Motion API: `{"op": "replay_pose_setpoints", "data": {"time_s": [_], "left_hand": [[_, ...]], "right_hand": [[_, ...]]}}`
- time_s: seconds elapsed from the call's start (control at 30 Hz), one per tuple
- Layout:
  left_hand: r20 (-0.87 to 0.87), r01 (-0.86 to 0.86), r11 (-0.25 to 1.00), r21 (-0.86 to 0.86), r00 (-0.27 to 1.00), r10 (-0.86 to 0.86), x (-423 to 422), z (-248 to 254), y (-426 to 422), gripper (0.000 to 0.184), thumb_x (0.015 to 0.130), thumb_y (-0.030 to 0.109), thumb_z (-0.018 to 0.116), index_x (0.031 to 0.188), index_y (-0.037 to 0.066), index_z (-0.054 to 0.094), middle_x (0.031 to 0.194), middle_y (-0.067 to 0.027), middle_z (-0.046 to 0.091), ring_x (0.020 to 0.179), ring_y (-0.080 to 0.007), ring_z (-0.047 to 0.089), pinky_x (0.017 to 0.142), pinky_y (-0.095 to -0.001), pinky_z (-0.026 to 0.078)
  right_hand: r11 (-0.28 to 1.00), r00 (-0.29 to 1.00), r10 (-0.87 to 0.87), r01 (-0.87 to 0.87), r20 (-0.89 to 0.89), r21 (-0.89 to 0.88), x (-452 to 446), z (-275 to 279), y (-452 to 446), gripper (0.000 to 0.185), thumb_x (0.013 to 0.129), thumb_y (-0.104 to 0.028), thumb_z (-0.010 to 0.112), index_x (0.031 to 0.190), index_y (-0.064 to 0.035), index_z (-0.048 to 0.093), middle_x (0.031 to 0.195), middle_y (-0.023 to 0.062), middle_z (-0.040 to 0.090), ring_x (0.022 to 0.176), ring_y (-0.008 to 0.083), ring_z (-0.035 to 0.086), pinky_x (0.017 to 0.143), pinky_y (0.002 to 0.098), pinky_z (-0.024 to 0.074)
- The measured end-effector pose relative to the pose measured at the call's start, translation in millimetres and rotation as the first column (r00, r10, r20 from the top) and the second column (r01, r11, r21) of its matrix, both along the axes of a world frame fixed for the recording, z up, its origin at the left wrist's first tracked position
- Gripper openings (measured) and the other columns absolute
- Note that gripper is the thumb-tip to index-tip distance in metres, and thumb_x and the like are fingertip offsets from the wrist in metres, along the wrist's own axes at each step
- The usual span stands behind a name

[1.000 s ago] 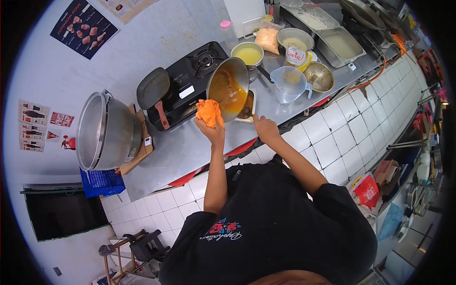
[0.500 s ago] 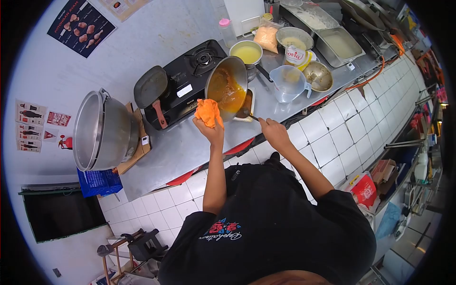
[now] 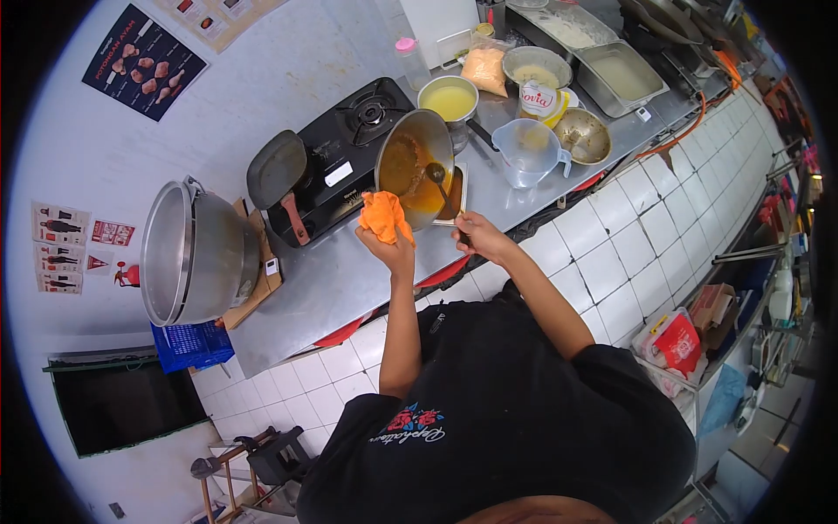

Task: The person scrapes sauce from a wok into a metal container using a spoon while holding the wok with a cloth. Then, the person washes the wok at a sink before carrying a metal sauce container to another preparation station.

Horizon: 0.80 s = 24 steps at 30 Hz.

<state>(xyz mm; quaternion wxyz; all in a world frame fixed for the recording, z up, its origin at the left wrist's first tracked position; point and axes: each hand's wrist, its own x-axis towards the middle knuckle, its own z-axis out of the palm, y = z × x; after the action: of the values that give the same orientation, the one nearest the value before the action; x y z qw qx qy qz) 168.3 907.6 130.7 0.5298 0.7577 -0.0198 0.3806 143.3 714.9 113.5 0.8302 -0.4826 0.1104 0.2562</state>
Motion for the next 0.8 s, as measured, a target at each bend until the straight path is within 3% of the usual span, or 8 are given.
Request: {"op": "replay_pose_setpoints", "data": {"time_s": [0.07,0.17,0.27,0.37,0.47,0.6,0.7,0.8], "left_hand": [[-0.004,-0.021,0.999,0.031,1.0,0.021,-1.6,-1.6,0.1,0.045,0.082,-0.003,0.056,0.125,-0.005,0.045,0.113,-0.0143,0.043,0.11,-0.0326,0.05,0.099,-0.0429,0.039],[-0.008,-0.022,0.999,0.037,1.0,0.022,-2.4,-3.8,0.1,0.046,0.081,-0.002,0.056,0.126,-0.005,0.044,0.113,-0.0148,0.043,0.111,-0.0333,0.049,0.099,-0.0439,0.038],[-0.031,-0.014,0.997,0.071,0.999,0.017,-6.5,-3.1,-1.1,0.043,0.085,-0.004,0.052,0.127,-0.005,0.043,0.115,-0.0138,0.044,0.114,-0.0292,0.049,0.102,-0.0417,0.037],[-0.006,-0.007,0.998,0.066,1.0,0.008,-7.1,-4.7,-1.9,0.043,0.086,-0.002,0.054,0.127,-0.005,0.043,0.116,-0.0141,0.044,0.115,-0.0295,0.049,0.102,-0.042,0.037],[-0.033,-0.022,0.997,0.081,0.999,0.025,-9.7,-3.9,-3.6,0.044,0.087,0.0,0.056,0.128,-0.006,0.043,0.116,-0.0145,0.044,0.115,-0.0299,0.049,0.102,-0.0426,0.037],[-0.023,-0.019,0.998,0.059,1.0,0.02,-9.5,0.4,-5.6,0.044,0.087,0.001,0.056,0.128,-0.005,0.043,0.116,-0.0145,0.044,0.115,-0.0304,0.049,0.102,-0.0427,0.037],[-0.018,-0.004,0.998,0.07,1.0,0.005,-10.8,-2.9,-4.2,0.043,0.087,0.001,0.057,0.127,-0.005,0.043,0.117,-0.0146,0.043,0.116,-0.0308,0.048,0.103,-0.0428,0.036],[-0.011,-0.005,0.994,0.11,1.0,0.006,-8.3,-8.3,-1.9,0.042,0.087,0.001,0.057,0.126,-0.005,0.043,0.117,-0.0147,0.043,0.116,-0.0312,0.048,0.103,-0.0431,0.036]], "right_hand": [[0.99,0.995,0.001,0.012,0.096,-0.138,9.5,-0.4,14.7,0.019,0.104,-0.028,0.045,0.107,-0.0092,0.041,0.077,0.0009,0.051,0.059,0.0106,0.048,0.05,0.0234,0.0373],[0.944,0.923,-0.104,0.208,0.369,-0.256,35.3,-31.3,45.4,0.02,0.105,-0.027,0.043,0.111,-0.0087,0.037,0.078,0.0064,0.055,0.057,0.0171,0.055,0.049,0.0316,0.0415],[0.776,0.829,-0.053,0.385,0.556,-0.5,44.2,-8.6,64.4,0.017,0.103,-0.021,0.043,0.109,-0.0067,0.036,0.083,0.0176,0.06,0.067,0.0339,0.064,0.055,0.0459,0.0464],[0.632,0.792,-0.063,0.503,0.608,-0.589,51.9,-29.1,72.3,0.014,0.101,-0.016,0.044,0.109,-0.0063,0.036,0.09,0.0268,0.06,0.082,0.0482,0.063,0.066,0.056,0.0458],[0.651,0.843,-0.155,0.479,0.515,-0.589,51.0,-80.3,63.8,0.014,0.1,-0.015,0.044,0.108,-0.0061,0.037,0.092,0.0288,0.06,0.084,0.0523,0.059,0.068,0.0576,0.0449],[0.68,0.852,-0.093,0.433,0.515,-0.592,34.4,-35.8,46.4,0.016,0.1,-0.017,0.045,0.108,-0.0064,0.037,0.091,0.0283,0.061,0.086,0.0522,0.059,0.069,0.0586,0.0442],[0.668,0.771,-0.116,0.527,0.626,-0.525,51.9,-15.8,58.8,0.016,0.1,-0.018,0.045,0.108,-0.0068,0.037,0.09,0.028,0.061,0.086,0.052,0.059,0.069,0.0581,0.0442],[0.438,0.682,-0.162,0.697,0.713,-0.567,64.1,-67.7,66.5,0.012,0.102,-0.017,0.044,0.105,-0.0065,0.04,0.071,0.0151,0.058,0.063,0.0304,0.063,0.059,0.0419,0.0482]]}}
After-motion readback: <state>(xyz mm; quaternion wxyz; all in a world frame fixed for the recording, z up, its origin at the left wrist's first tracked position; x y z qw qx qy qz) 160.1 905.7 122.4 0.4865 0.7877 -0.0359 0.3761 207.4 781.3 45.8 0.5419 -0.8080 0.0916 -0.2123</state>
